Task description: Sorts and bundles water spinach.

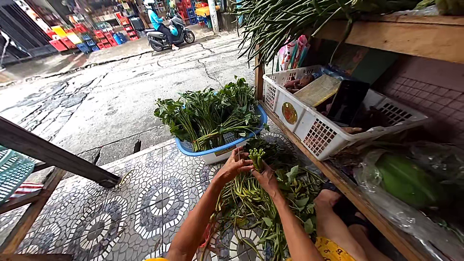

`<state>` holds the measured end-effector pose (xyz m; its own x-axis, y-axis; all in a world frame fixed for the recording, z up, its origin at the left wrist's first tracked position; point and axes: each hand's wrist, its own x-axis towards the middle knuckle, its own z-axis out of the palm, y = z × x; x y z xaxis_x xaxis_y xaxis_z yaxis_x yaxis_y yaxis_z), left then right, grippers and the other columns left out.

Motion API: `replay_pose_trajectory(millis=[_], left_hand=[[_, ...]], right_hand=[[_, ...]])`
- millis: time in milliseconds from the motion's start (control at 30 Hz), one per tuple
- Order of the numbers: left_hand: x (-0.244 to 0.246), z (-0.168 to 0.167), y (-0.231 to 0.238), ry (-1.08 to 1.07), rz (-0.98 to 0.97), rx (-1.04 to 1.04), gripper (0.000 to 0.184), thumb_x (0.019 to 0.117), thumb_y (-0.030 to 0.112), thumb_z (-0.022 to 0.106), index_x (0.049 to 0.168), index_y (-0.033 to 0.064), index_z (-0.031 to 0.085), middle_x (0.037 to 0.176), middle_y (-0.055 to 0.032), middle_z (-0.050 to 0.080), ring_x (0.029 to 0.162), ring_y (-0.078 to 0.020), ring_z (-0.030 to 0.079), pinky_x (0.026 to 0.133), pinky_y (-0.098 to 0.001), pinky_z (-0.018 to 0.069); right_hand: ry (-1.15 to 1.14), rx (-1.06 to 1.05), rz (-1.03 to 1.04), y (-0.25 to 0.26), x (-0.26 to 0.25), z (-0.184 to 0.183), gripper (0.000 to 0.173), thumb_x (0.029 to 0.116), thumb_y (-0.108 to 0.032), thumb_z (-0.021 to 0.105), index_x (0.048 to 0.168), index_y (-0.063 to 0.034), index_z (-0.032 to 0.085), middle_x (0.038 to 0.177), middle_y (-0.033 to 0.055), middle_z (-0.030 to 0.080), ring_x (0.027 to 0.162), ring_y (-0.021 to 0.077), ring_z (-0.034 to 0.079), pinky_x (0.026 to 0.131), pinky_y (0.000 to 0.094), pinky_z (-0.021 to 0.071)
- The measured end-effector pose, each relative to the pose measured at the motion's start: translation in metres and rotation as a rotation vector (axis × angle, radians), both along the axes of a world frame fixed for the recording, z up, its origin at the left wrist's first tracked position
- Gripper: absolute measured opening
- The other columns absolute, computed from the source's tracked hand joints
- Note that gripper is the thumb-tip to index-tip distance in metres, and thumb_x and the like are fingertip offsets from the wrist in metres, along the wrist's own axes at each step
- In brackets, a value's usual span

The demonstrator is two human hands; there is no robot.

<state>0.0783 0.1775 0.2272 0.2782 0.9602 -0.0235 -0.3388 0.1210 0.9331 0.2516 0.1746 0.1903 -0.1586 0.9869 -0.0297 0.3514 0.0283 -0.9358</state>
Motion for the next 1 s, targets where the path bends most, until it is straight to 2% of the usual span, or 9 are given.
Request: replay_pose_trajectory(millis=[167,300,433,600,700,767,867,933,1000], left_hand=[[-0.019,0.036,0.021,0.641,-0.17,0.202,0.119,0.074,0.05,0.083,0.159,0.0036,0.015,0.139,-0.017,0.052,0.109,-0.0207,0.064,0.089,-0.0375,0.0573],[-0.015,0.05,0.031,1.171,-0.414,0.355,0.101,0.0821,0.048,0.082,0.157,0.0035,0.031,0.139,-0.0225,0.056,0.115,-0.0322,0.064,0.099,-0.0519,0.0516],[0.01,0.048,0.003,1.393,-0.522,0.685,0.039,0.0921,0.03,0.075,0.124,0.0081,0.073,0.121,-0.0188,0.069,0.12,-0.0405,0.057,0.101,-0.0611,0.0385],[-0.003,0.006,-0.033,0.879,-0.493,0.851,0.028,0.102,0.021,0.061,0.098,-0.0021,0.077,0.1,-0.0159,0.075,0.108,-0.0282,0.07,0.11,-0.0441,0.0454],[-0.019,-0.029,-0.052,0.237,-0.208,0.371,0.027,0.1018,0.03,0.061,0.099,0.0079,0.076,0.078,0.0057,0.072,0.059,0.0019,0.06,0.061,-0.0158,0.0515],[-0.013,-0.045,-0.059,-0.318,0.005,0.059,0.021,0.0974,0.027,0.069,0.111,0.0123,0.077,0.064,0.0104,0.067,0.051,0.0038,0.057,0.06,-0.0153,0.0521],[0.003,-0.059,-0.056,-0.931,0.231,-0.215,0.026,0.1046,0.01,0.052,0.124,0.0001,0.066,0.111,-0.0073,0.076,0.095,-0.0099,0.074,0.084,-0.0217,0.0593],[0.008,-0.065,-0.048,-0.941,0.259,-0.178,0.039,0.1072,0.02,0.049,0.13,-0.0096,0.06,0.134,-0.0195,0.067,0.126,-0.0217,0.065,0.106,-0.0274,0.0506],[0.01,-0.064,-0.039,-0.752,0.268,-0.106,0.063,0.0964,0.032,0.07,0.133,-0.0151,0.051,0.132,-0.0257,0.065,0.127,-0.028,0.064,0.109,-0.0335,0.0494]], right_hand=[[-0.385,-0.006,0.165,-0.008,-0.012,0.01,0.049,0.0987,-0.022,0.063,0.144,-0.0032,0.055,0.114,0.0267,0.07,0.11,0.0437,0.067,0.098,0.0604,0.0488],[-0.627,0.041,0.255,-0.017,-0.028,0.013,0.042,0.099,-0.022,0.063,0.135,-0.0001,0.062,0.116,0.025,0.072,0.113,0.0424,0.067,0.1,0.0584,0.0476],[-0.58,0.277,0.187,-0.027,-0.028,-0.013,0.032,0.0949,-0.015,0.066,0.121,0.0025,0.071,0.107,0.0267,0.073,0.104,0.0454,0.07,0.094,0.0607,0.0505],[-0.423,-0.193,0.076,0.004,-0.004,0.006,0.049,0.102,-0.02,0.058,0.148,-0.0057,0.05,0.125,0.0265,0.067,0.117,0.0426,0.064,0.101,0.0609,0.0472],[-0.027,-0.17,-0.126,0.023,0.011,-0.017,0.039,0.0945,-0.011,0.066,0.13,0.0015,0.059,0.096,0.016,0.067,0.074,0.0231,0.064,0.07,0.0423,0.0555],[0.112,-0.175,-0.143,0.023,0.009,-0.021,0.032,0.0928,-0.006,0.065,0.123,0.0029,0.059,0.087,0.01,0.063,0.063,0.0142,0.059,0.061,0.0332,0.053],[0.058,-0.119,-0.091,0.017,-0.005,-0.018,0.039,0.0931,-0.012,0.067,0.129,0.0018,0.06,0.1,0.0165,0.067,0.078,0.0232,0.065,0.075,0.0436,0.0551],[-0.061,-0.062,-0.058,0.009,-0.011,-0.008,0.046,0.0948,-0.017,0.067,0.136,0.0012,0.059,0.112,0.0231,0.069,0.1,0.0346,0.068,0.092,0.0549,0.0515],[-0.219,-0.027,-0.026,0.0,-0.014,0.002,0.047,0.0976,-0.021,0.064,0.139,0.0003,0.058,0.115,0.0267,0.069,0.11,0.0427,0.067,0.097,0.0613,0.0486]])
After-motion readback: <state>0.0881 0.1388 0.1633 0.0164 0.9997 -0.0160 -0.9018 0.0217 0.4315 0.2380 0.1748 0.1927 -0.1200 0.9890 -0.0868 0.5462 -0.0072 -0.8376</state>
